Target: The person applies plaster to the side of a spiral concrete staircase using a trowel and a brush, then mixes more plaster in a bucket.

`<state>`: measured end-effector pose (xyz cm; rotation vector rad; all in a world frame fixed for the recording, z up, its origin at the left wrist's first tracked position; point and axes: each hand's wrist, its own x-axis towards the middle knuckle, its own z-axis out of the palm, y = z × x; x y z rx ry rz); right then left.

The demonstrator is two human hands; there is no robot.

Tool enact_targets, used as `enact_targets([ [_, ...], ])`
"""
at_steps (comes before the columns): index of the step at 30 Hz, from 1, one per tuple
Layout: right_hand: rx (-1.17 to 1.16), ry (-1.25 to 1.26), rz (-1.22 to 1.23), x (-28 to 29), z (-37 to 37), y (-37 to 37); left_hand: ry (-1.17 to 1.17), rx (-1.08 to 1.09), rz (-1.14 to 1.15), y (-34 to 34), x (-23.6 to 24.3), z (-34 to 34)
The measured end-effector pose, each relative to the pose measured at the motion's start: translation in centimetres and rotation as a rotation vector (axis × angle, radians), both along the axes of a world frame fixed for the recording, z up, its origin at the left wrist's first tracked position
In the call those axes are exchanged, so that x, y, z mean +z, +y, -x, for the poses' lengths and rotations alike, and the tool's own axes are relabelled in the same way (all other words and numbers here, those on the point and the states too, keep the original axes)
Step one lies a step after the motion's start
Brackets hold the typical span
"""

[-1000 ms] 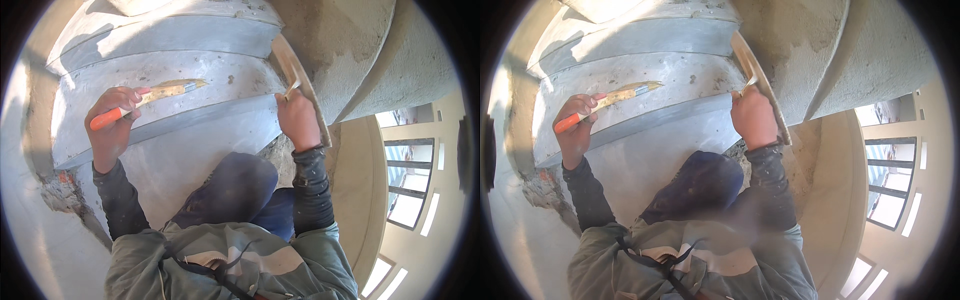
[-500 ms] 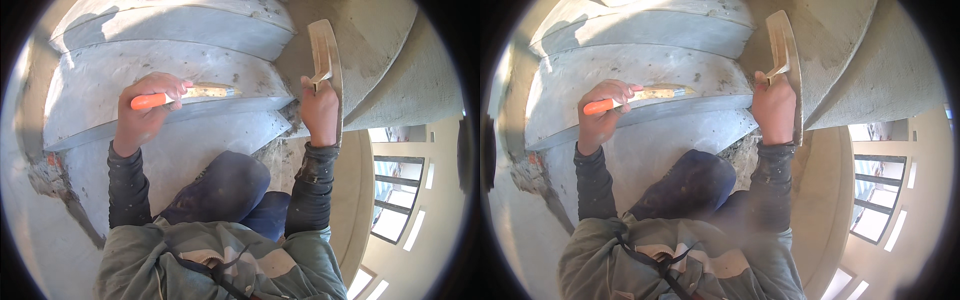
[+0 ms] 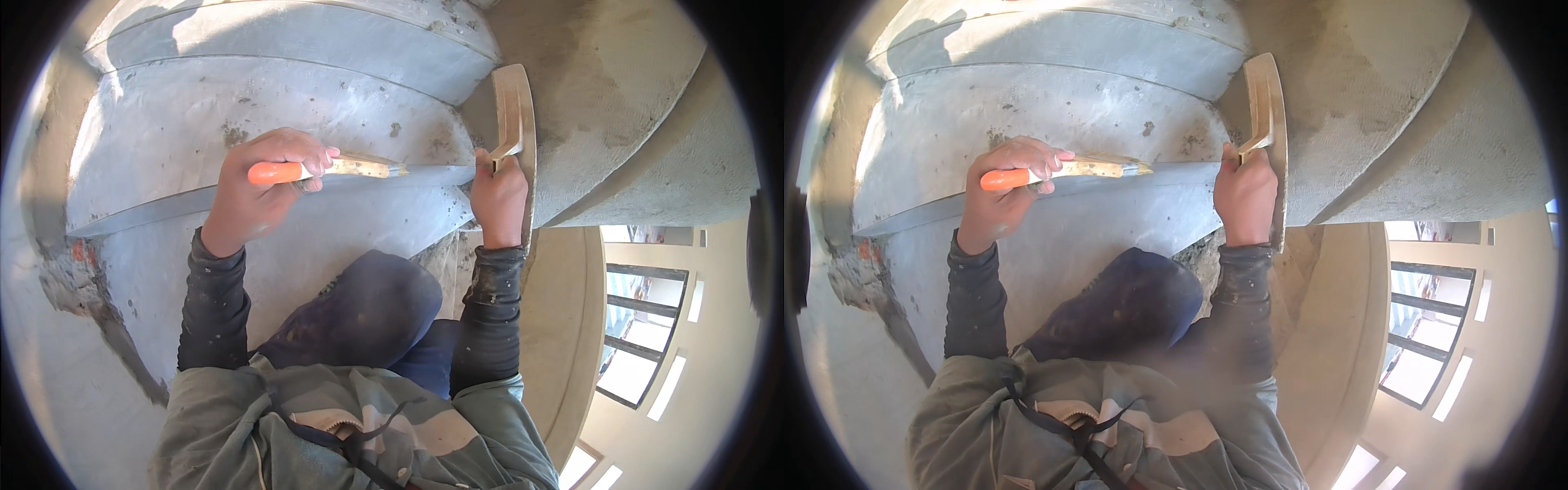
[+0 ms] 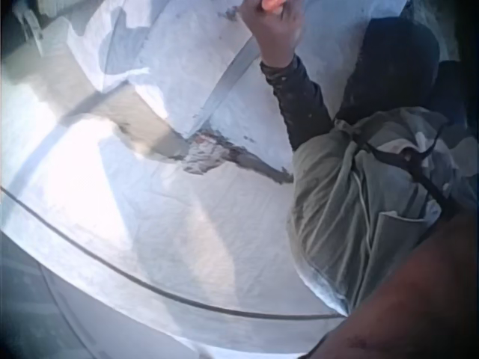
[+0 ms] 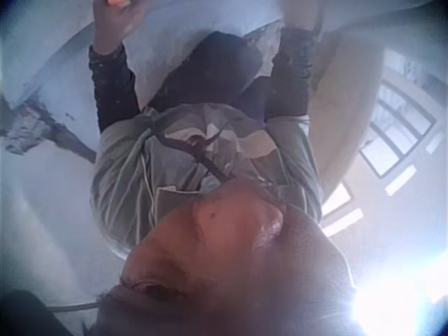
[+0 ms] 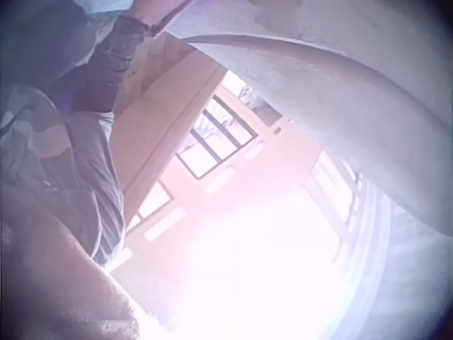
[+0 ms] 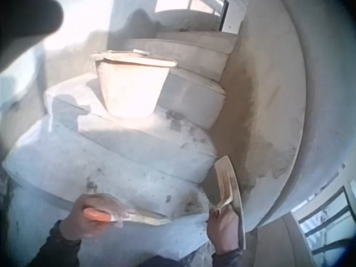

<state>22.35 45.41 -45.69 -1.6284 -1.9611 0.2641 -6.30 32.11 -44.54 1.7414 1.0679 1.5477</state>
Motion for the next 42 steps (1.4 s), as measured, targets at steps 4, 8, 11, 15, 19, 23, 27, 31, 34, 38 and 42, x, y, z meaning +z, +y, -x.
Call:
enact_targets([
  [4,0.004,0.061,-0.122,2.4,0.9,-0.7,0.020,0.046,0.001,-0.8,-0.9,1.1],
  [8,-0.010,0.055,-0.081,3.3,0.8,-1.3,-0.059,0.054,-0.037,-1.1,-1.4,1.8],
  [11,0.077,-0.166,-0.041,1.3,-0.3,-0.4,-0.057,0.043,-0.045,-0.7,-1.5,2.2],
  [15,0.048,-0.095,0.050,2.1,-1.3,0.4,-0.091,0.032,-0.034,0.1,-1.3,1.2],
  [19,0.037,-0.038,-0.020,4.2,-0.1,-0.1,-0.030,0.010,0.025,0.3,-1.2,1.1],
  [23,-0.035,0.037,-0.112,2.6,0.4,-2.3,-0.060,0.007,-0.032,-0.2,-1.9,1.6],
  [27,0.063,0.017,-0.121,1.0,0.1,-1.4,-0.083,0.039,-0.004,-0.4,-1.7,1.7],
  [31,0.001,0.071,-0.098,0.0,1.4,1.1,-0.041,0.011,-0.024,0.4,-1.0,1.1],
  [34,0.001,0.104,-0.150,0.3,2.8,3.3,0.005,-0.025,-0.030,1.0,-0.5,0.6],
  [38,0.006,0.183,-0.185,1.9,5.1,5.4,0.011,-0.029,-0.054,1.0,0.2,0.0],
  [42,-0.044,0.152,-0.059,1.1,3.1,2.3,0.044,0.034,-0.104,0.4,1.0,0.8],
])
